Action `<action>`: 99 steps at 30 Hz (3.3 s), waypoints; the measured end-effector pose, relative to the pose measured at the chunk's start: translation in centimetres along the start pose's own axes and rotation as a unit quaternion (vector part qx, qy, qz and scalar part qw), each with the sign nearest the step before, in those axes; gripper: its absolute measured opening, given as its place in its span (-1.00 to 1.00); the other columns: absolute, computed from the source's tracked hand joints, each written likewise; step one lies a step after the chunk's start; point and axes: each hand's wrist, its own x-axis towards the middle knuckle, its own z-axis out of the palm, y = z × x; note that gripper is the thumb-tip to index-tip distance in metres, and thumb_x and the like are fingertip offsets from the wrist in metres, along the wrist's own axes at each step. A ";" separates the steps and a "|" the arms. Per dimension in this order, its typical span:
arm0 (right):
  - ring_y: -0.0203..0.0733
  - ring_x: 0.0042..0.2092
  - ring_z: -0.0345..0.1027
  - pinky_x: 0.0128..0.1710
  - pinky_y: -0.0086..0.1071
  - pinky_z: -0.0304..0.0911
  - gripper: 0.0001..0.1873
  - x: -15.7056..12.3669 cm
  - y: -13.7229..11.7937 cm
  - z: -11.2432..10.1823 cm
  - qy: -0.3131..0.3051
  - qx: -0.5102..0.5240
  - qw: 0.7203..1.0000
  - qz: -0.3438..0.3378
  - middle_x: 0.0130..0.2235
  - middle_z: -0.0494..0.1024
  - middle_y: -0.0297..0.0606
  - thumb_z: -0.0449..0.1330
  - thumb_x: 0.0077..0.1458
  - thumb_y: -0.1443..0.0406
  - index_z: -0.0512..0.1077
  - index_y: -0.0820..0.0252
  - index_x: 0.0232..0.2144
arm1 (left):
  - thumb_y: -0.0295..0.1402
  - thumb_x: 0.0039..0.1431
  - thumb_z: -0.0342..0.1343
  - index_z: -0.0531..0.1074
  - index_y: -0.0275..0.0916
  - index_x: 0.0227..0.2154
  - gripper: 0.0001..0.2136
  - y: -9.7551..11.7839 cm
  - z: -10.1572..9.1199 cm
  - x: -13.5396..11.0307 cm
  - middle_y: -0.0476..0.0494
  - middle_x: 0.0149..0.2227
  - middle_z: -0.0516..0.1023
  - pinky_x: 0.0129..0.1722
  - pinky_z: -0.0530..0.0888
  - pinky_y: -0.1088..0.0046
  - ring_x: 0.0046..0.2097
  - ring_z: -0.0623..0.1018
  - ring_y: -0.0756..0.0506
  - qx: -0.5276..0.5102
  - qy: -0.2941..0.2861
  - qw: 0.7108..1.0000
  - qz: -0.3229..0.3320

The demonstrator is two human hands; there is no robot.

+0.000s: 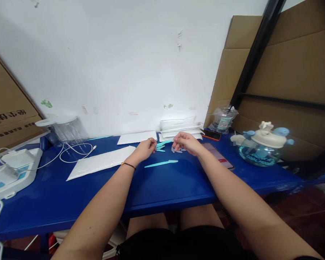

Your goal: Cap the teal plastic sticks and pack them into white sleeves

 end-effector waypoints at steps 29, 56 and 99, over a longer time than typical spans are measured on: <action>-0.27 -0.37 0.28 -0.35 -0.44 0.13 -0.89 0.5 1.6 0.3 -0.007 -0.554 0.822 -0.135 -0.34 0.44 -0.20 0.07 0.03 0.33 0.38 0.23 -0.44 | -0.31 0.06 0.00 0.43 -0.18 -0.36 -0.85 -2.2 -0.5 0.3 -0.13 -0.27 0.48 -0.28 0.32 0.42 -0.26 0.46 -0.12 0.278 0.007 0.960 0.015; -0.23 -0.33 0.41 -0.27 -0.36 0.30 -0.70 0.0 0.0 -1.4 0.055 -0.183 0.978 -0.089 -0.39 0.55 -0.23 0.24 -0.10 0.21 0.48 0.25 -0.28 | -0.21 0.20 -0.18 0.33 -0.20 -0.29 -0.76 -0.9 -0.2 0.1 -0.01 -0.42 0.39 -0.38 0.28 0.48 -0.41 0.33 -0.01 0.079 0.012 0.991 0.106; -0.31 -0.47 0.31 -0.49 -0.46 0.20 -0.63 0.8 2.0 -1.0 0.020 -0.316 0.948 -0.032 -0.51 0.50 -0.29 0.24 -0.13 0.06 0.52 0.25 -0.38 | -0.31 0.06 0.01 0.40 -0.20 -0.39 -0.88 -1.3 -0.2 0.4 -0.05 -0.43 0.50 -0.35 0.32 0.47 -0.37 0.46 -0.06 0.193 0.008 0.981 0.023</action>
